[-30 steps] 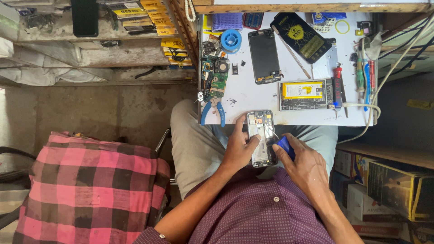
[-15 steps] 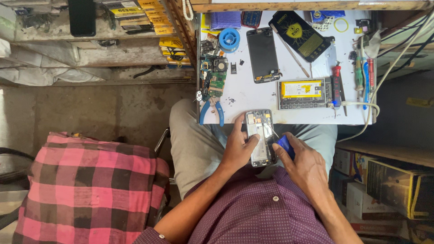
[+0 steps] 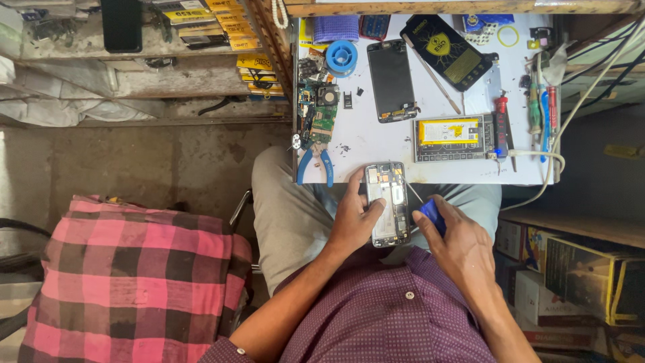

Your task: The person uses a screwdriver to remove screws from a disassembled mobile phone chassis held in their left hand. They then use a metal probe to manipulate internal components and connectors inside the phone. The person continues to adjust parts within the chassis while seated at a cluttered workbench.

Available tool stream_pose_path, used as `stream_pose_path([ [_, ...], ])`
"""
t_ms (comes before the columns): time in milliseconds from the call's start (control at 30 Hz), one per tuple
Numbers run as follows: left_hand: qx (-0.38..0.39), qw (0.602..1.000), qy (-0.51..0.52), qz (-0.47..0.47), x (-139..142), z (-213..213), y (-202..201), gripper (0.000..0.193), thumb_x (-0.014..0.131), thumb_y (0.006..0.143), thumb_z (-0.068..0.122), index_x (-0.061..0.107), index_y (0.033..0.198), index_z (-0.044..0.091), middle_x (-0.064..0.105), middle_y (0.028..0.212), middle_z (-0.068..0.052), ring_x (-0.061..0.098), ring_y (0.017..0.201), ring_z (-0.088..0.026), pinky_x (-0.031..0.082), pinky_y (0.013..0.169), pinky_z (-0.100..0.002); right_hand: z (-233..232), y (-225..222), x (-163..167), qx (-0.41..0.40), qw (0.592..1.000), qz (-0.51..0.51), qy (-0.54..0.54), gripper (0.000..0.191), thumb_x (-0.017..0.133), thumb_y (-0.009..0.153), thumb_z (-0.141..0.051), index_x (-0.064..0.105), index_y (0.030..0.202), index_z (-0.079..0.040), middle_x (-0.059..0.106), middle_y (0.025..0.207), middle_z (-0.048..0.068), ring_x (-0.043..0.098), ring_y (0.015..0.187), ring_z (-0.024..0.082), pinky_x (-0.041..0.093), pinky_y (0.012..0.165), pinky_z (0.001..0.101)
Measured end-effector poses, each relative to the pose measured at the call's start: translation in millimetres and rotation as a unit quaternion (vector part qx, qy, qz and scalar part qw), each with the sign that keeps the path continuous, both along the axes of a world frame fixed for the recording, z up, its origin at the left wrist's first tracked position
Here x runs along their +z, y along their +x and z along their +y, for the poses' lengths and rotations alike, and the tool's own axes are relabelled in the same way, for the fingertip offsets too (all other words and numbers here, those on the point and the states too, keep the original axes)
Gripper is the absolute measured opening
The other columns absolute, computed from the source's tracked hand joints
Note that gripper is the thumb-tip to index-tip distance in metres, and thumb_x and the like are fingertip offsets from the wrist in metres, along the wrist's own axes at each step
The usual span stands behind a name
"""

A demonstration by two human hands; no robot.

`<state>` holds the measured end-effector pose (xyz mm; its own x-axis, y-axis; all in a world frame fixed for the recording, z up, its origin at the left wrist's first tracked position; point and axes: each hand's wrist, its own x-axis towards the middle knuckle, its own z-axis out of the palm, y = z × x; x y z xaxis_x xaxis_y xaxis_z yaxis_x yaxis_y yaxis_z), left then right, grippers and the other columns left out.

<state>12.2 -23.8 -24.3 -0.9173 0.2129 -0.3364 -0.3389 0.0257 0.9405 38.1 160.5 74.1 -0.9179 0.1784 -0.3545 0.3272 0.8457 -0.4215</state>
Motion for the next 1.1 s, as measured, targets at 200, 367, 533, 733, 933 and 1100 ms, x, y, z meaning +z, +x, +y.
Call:
stream_pose_path([
  [200, -0.004, 1.0, -0.018, -0.002, -0.8, 0.0, 0.5, 0.078, 0.062, 0.095, 0.009, 0.019, 0.159, 0.0, 0.077, 0.093, -0.014, 0.074, 0.081, -0.014, 0.056, 0.07, -0.027, 1.8, 6.1, 1.2, 0.005, 1.0, 0.0, -0.001, 0.063, 0.064, 0.092, -0.05, 0.066, 0.131, 0.0, 0.073, 0.116, 0.022, 0.071, 0.103, 0.04, 0.054, 0.089, 0.0467],
  [367, -0.004, 1.0, -0.018, 0.002, -1.3, 0.5, 1.0, 0.078, 0.062, 0.095, 0.008, 0.018, 0.159, -0.001, 0.077, 0.093, -0.013, 0.074, 0.081, -0.014, 0.056, 0.071, -0.026, 1.2, 5.2, -0.9, 0.009, 1.0, 0.004, -0.001, 0.063, 0.065, 0.091, -0.049, 0.066, 0.13, 0.001, 0.073, 0.117, 0.022, 0.071, 0.103, 0.04, 0.054, 0.089, 0.0469],
  [533, 0.004, 1.0, 0.01, -0.002, -1.2, 1.3, 0.6, 0.077, 0.061, 0.095, 0.007, 0.019, 0.159, -0.001, 0.076, 0.097, -0.014, 0.074, 0.084, -0.014, 0.056, 0.071, -0.026, 0.3, 4.1, -0.6, 0.003, 1.0, -0.006, -0.007, 0.062, 0.065, 0.091, -0.048, 0.066, 0.131, 0.0, 0.073, 0.117, 0.021, 0.07, 0.105, 0.04, 0.054, 0.089, 0.0467],
  [733, 0.002, 1.0, 0.0, -0.005, 0.0, 1.1, 0.0, 0.078, 0.061, 0.094, 0.007, 0.019, 0.159, -0.001, 0.076, 0.097, -0.015, 0.074, 0.084, -0.014, 0.057, 0.071, -0.026, 0.0, 4.4, -1.1, 0.014, 1.0, 0.006, -0.004, 0.063, 0.066, 0.091, -0.048, 0.066, 0.13, 0.001, 0.072, 0.118, 0.022, 0.07, 0.105, 0.04, 0.054, 0.09, 0.0466],
  [933, -0.015, 1.0, -0.027, -0.001, 0.9, -0.9, -1.0, 0.078, 0.061, 0.095, 0.008, 0.018, 0.159, -0.001, 0.077, 0.095, -0.015, 0.075, 0.081, -0.015, 0.057, 0.07, -0.026, -1.0, 3.7, -1.0, 0.013, 1.0, 0.0, -0.006, 0.063, 0.065, 0.091, -0.048, 0.066, 0.13, 0.001, 0.072, 0.118, 0.022, 0.071, 0.104, 0.039, 0.055, 0.089, 0.0457],
  [1100, -0.006, 1.0, -0.009, 0.005, 0.8, -0.9, -0.2, 0.077, 0.061, 0.095, 0.008, 0.019, 0.159, -0.001, 0.077, 0.097, -0.015, 0.075, 0.083, -0.015, 0.057, 0.069, -0.027, -1.5, 3.2, -0.8, 0.019, 1.0, 0.005, -0.006, 0.063, 0.066, 0.091, -0.048, 0.066, 0.13, 0.002, 0.072, 0.117, 0.022, 0.071, 0.103, 0.04, 0.054, 0.088, 0.0461],
])
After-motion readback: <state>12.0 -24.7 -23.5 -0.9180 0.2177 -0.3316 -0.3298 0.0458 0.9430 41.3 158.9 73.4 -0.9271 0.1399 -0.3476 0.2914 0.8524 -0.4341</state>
